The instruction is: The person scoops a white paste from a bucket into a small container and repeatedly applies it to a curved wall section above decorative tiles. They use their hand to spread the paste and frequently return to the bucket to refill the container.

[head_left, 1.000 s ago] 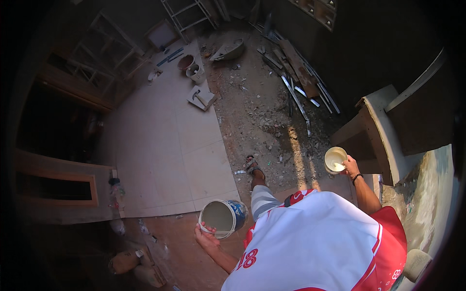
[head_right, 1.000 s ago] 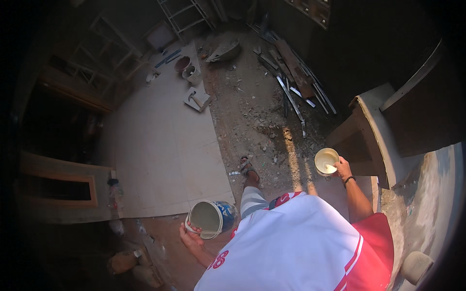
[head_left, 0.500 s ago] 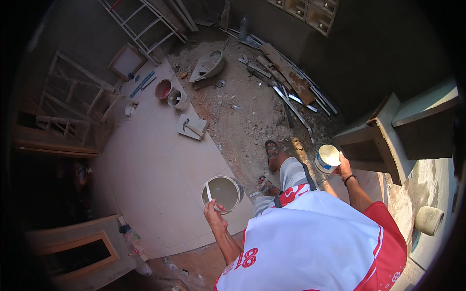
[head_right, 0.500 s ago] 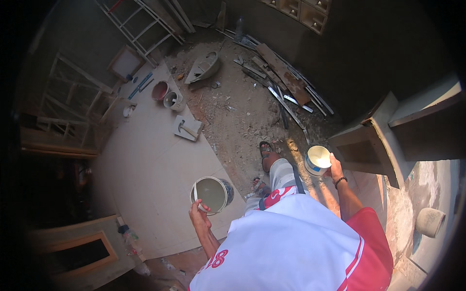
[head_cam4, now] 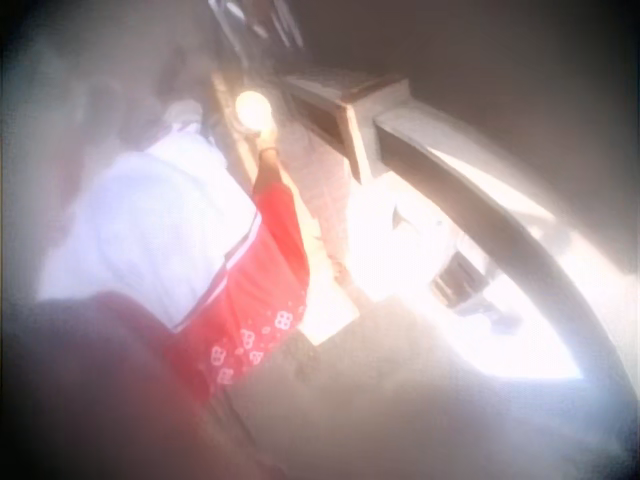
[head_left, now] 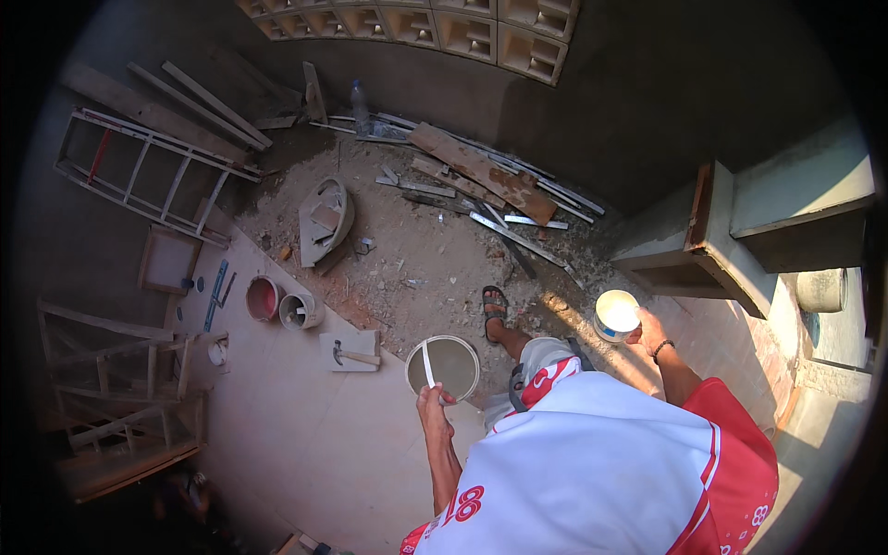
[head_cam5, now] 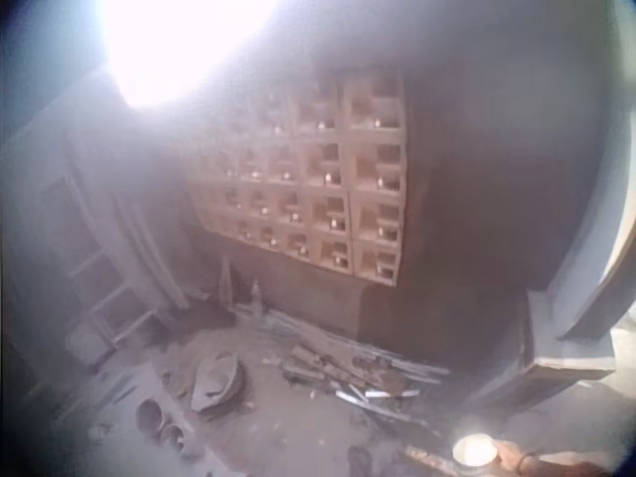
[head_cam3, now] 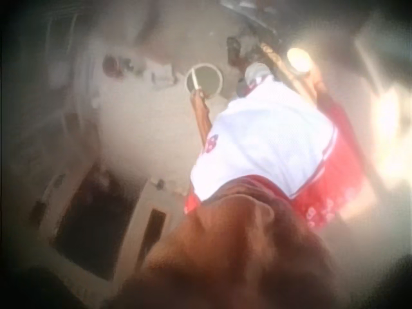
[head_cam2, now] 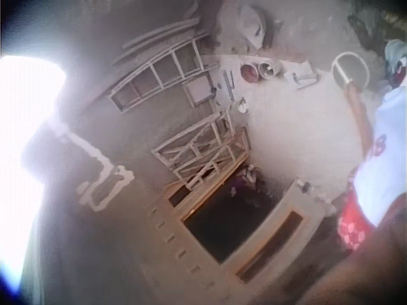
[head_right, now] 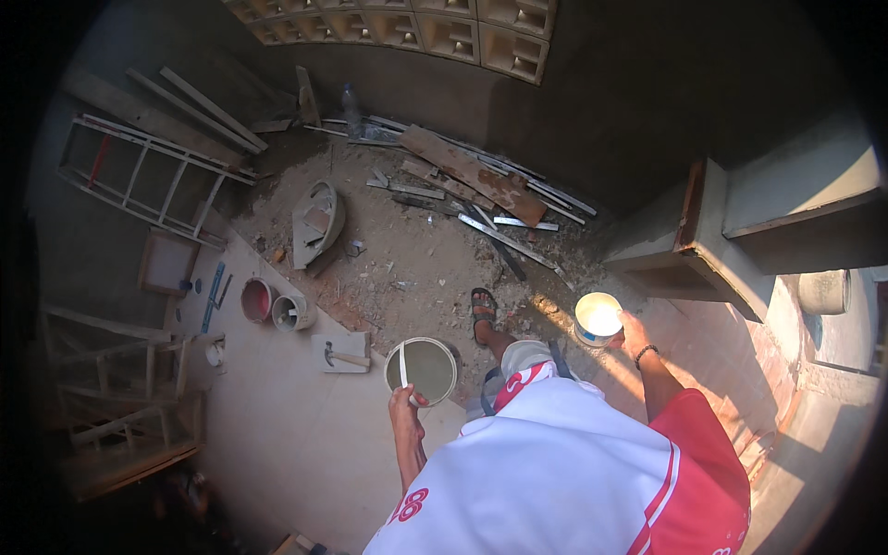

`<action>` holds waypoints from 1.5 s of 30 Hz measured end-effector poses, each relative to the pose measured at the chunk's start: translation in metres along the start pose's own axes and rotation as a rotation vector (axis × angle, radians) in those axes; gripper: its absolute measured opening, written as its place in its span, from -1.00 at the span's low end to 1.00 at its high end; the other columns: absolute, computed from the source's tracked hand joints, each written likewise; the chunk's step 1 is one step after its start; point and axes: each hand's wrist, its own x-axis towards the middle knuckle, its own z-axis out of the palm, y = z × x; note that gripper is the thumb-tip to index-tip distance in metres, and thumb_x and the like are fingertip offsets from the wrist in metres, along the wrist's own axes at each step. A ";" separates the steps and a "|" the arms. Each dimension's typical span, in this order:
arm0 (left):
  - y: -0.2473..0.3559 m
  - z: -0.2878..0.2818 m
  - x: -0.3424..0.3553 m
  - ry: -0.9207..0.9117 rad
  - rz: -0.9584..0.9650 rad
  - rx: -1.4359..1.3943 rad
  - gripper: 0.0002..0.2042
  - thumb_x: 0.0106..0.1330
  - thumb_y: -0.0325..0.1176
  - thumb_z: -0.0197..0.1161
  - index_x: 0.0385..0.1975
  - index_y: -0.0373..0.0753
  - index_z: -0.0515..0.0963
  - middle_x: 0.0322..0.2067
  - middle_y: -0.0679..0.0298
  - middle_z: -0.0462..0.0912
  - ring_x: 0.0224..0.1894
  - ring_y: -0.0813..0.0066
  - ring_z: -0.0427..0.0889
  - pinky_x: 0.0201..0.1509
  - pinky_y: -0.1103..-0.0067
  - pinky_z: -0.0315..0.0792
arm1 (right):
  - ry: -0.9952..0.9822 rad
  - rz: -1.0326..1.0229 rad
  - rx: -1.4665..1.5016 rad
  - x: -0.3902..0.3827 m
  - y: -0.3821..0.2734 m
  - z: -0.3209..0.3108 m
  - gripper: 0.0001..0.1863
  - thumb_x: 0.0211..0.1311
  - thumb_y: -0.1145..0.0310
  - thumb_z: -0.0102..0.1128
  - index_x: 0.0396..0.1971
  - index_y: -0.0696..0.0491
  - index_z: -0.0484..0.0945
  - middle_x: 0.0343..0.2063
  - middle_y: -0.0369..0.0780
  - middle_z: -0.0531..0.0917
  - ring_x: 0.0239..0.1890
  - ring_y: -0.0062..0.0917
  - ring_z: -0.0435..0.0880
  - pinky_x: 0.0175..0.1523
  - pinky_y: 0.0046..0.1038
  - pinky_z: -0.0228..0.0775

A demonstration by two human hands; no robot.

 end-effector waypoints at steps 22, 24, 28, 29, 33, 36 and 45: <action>-0.011 0.180 0.369 -0.450 -0.280 0.263 -0.81 0.12 -0.36 0.21 -0.28 -0.20 0.45 -0.39 0.30 0.48 -0.36 0.50 0.43 -0.29 0.42 0.32 | 0.457 0.152 0.254 -0.219 0.037 0.089 -0.43 0.21 0.35 -0.01 0.27 -0.01 0.26 -0.06 -0.21 0.58 -0.21 -0.44 0.69 -0.40 -0.48 0.60; 0.043 0.203 0.367 -0.490 -0.407 0.291 -0.79 0.09 -0.38 0.21 -0.27 -0.20 0.45 -0.43 0.29 0.47 -0.40 0.50 0.42 -0.29 0.42 0.32 | 0.530 0.208 0.343 -0.262 0.078 0.111 -0.44 0.20 0.33 0.01 0.25 -0.05 0.27 -0.05 -0.20 0.56 -0.23 -0.38 0.68 -0.37 -0.40 0.59; -0.028 0.207 0.449 -0.369 -0.258 0.520 -0.73 0.07 -0.43 0.18 -0.21 -0.37 0.47 -0.30 0.05 0.59 -0.23 0.10 0.61 -0.16 0.35 0.45 | 0.625 0.327 0.353 -0.295 0.082 0.145 -0.45 0.18 0.31 0.04 0.23 -0.10 0.28 -0.07 -0.24 0.54 -0.26 -0.31 0.66 -0.38 -0.35 0.60; -0.029 0.213 0.457 -0.386 -0.237 0.545 -0.72 0.08 -0.42 0.17 -0.19 -0.37 0.46 -0.29 0.03 0.59 -0.22 0.09 0.61 -0.14 0.34 0.44 | 0.617 0.336 0.373 -0.300 0.090 0.154 -0.45 0.17 0.30 0.04 0.22 -0.11 0.29 -0.07 -0.25 0.54 -0.25 -0.31 0.66 -0.37 -0.34 0.59; -0.025 0.229 0.487 -0.457 -0.181 0.601 -0.67 0.10 -0.40 0.15 -0.12 -0.37 0.46 -0.25 -0.04 0.61 -0.16 0.00 0.60 -0.08 0.30 0.42 | 0.650 0.345 0.369 -0.301 0.095 0.179 -0.38 0.00 0.10 0.33 0.12 -0.11 0.39 -0.14 -0.24 0.59 -0.29 -0.36 0.64 -0.35 -0.33 0.60; -0.036 0.243 0.508 -0.425 -0.075 0.635 -0.66 0.11 -0.39 0.13 -0.09 -0.36 0.47 -0.22 -0.08 0.62 -0.10 -0.06 0.60 -0.04 0.28 0.42 | 0.675 0.349 0.352 -0.296 0.086 0.191 -0.36 -0.02 0.09 0.35 0.12 -0.17 0.37 -0.12 -0.28 0.58 -0.24 -0.33 0.64 -0.33 -0.27 0.57; -0.080 0.240 0.563 -0.433 -0.053 0.588 -0.57 0.08 -0.38 0.15 0.01 -0.33 0.43 -0.18 0.03 0.58 -0.11 0.11 0.55 0.00 0.36 0.38 | 0.599 0.282 0.231 -0.272 0.022 0.195 -0.35 -0.02 0.08 0.35 0.12 -0.15 0.36 -0.09 -0.24 0.58 -0.20 -0.34 0.66 -0.36 -0.32 0.59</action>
